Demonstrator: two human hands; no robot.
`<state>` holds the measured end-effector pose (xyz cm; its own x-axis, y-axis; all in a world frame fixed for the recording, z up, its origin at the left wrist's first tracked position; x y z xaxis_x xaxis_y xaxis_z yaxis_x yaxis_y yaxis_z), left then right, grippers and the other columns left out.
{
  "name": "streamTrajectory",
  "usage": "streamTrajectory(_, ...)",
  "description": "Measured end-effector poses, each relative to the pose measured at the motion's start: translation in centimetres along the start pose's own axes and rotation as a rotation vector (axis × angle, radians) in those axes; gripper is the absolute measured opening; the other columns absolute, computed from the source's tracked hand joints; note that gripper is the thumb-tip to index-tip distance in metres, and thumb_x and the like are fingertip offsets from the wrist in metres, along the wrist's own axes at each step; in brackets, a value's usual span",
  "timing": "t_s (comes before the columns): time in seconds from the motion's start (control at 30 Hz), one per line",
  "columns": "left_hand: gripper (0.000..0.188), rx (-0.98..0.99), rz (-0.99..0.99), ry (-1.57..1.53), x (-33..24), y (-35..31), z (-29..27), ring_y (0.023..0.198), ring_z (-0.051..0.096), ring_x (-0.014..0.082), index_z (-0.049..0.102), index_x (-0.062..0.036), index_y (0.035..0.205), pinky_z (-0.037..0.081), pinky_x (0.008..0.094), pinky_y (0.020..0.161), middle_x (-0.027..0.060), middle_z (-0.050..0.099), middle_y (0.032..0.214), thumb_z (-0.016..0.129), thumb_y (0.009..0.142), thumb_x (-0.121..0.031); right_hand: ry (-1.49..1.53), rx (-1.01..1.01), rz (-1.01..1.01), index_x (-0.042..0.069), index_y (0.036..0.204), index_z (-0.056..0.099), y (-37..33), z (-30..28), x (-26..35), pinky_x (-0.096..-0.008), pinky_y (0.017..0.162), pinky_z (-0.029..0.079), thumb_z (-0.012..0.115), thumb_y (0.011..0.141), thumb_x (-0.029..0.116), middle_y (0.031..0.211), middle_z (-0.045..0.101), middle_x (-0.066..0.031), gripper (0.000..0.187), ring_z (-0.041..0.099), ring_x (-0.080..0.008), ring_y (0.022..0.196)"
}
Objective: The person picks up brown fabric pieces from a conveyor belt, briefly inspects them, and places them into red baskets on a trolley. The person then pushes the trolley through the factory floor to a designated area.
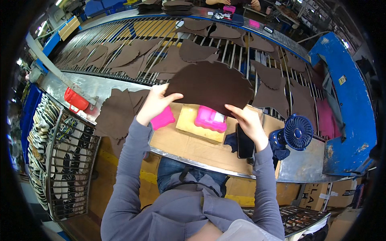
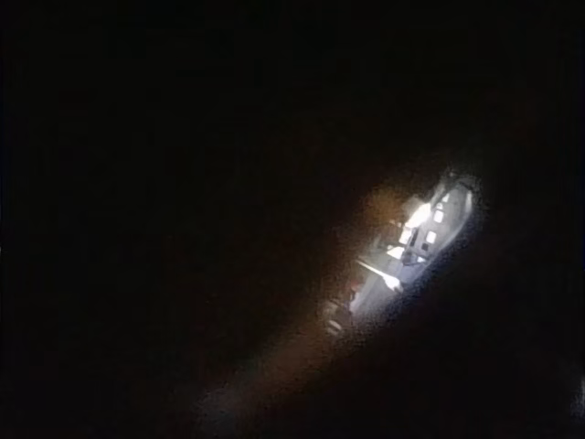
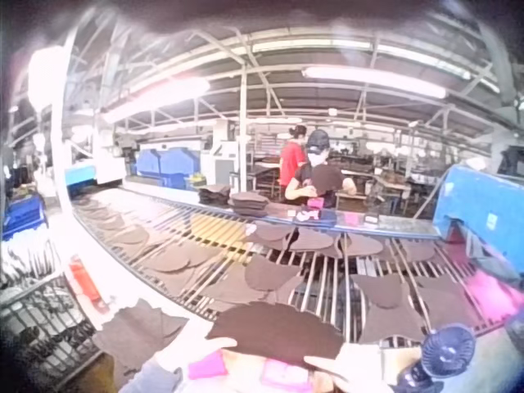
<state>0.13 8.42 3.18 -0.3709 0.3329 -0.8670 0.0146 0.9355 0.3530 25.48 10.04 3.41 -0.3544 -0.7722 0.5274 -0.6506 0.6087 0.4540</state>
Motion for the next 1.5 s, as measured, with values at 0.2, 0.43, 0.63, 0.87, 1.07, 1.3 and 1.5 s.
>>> streamTrajectory(0.2,0.026,0.311,-0.094,-0.048,-0.4,2.4,8.3,0.070,0.056,0.0084,0.060,0.0029,0.101,0.047,0.0247,0.067,0.0070,0.066,0.080,0.065,0.077,-0.007,-0.164,-0.181,0.136,0.014,0.108,0.062,-7.0,-0.7,-4.1,-0.0333,0.069,0.048,0.056,0.075,-0.006,0.091,0.063,-0.0143,0.039,0.061,-0.0297,0.079)
streamTrajectory(0.43,0.027,0.514,0.196,0.002,-3.2,4.1,16.1,0.061,0.055,0.0116,0.060,-0.0017,0.106,0.045,0.0266,0.060,0.0128,0.064,0.073,0.061,0.080,-0.010,-0.275,-0.405,0.269,0.007,0.096,0.066,-13.7,-3.9,-4.3,-0.0311,0.069,0.049,0.061,0.074,-0.005,0.089,0.065,-0.0141,0.026,0.063,-0.0275,0.080)
streamTrajectory(0.63,0.034,0.744,0.066,-0.134,-4.6,4.3,21.3,0.056,0.051,0.0126,0.052,-0.0041,0.117,0.045,0.0273,0.059,0.0090,0.062,0.076,0.055,0.085,-0.015,-0.514,-0.367,0.276,0.005,0.091,0.067,-15.8,-10.4,-0.6,-0.0293,0.068,0.048,0.061,0.072,-0.009,0.087,0.065,-0.0137,0.025,0.063,-0.0251,0.078)
streamTrajectory(0.87,0.047,0.627,0.370,-0.137,-7.5,7.8,20.9,0.111,0.051,0.0239,0.038,-0.0049,0.131,0.039,0.0344,0.095,0.0136,0.051,0.125,0.052,0.088,-0.016,-0.456,-0.431,0.318,0.004,0.104,0.062,-9.9,-16.2,3.7,-0.0306,0.081,0.045,0.055,0.079,-0.006,0.100,0.064,-0.0128,0.028,0.061,-0.0252,0.093)
streamTrajectory(1.07,0.043,-0.077,0.100,-0.349,-3.3,10.9,2.8,0.114,0.049,0.0223,0.040,-0.0023,0.128,0.038,0.0320,0.097,0.0154,0.050,0.124,0.053,0.088,-0.014,-0.151,-0.757,0.416,0.006,0.120,0.054,-3.0,-17.1,-6.2,-0.0277,0.090,0.037,0.051,0.077,-0.004,0.112,0.058,-0.0123,0.043,0.054,-0.0190,0.101)
streamTrajectory(1.3,0.031,-0.504,-0.451,-0.356,16.4,-2.0,-11.0,0.100,0.056,0.0143,0.052,-0.0029,0.115,0.043,0.0259,0.087,0.0070,0.060,0.106,0.055,0.087,-0.016,0.980,-1.195,0.687,0.007,0.130,0.042,-2.1,-7.6,-29.8,-0.0265,0.056,0.050,0.030,0.070,-0.014,0.091,0.056,-0.0082,0.064,0.054,-0.0135,0.065)
streamTrajectory(1.5,0.025,-0.423,-0.757,-0.324,19.6,-6.1,-8.7,0.091,0.057,0.0100,0.056,-0.0082,0.111,0.043,0.0247,0.081,0.0024,0.062,0.103,0.055,0.087,-0.016,0.970,-1.321,0.928,0.007,0.130,0.041,-8.5,-1.5,-39.4,-0.0424,0.078,0.050,0.030,0.070,-0.014,0.111,0.051,-0.0155,0.065,0.054,-0.0225,0.088)
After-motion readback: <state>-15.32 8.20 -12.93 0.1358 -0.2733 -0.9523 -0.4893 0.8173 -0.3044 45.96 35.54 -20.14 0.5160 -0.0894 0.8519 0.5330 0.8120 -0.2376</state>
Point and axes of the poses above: each hand's wrist, its own y-axis towards the middle knuckle, its own z-axis out of the palm, x = y × z, the point moved 9 cm from there along y, towards the middle knuckle
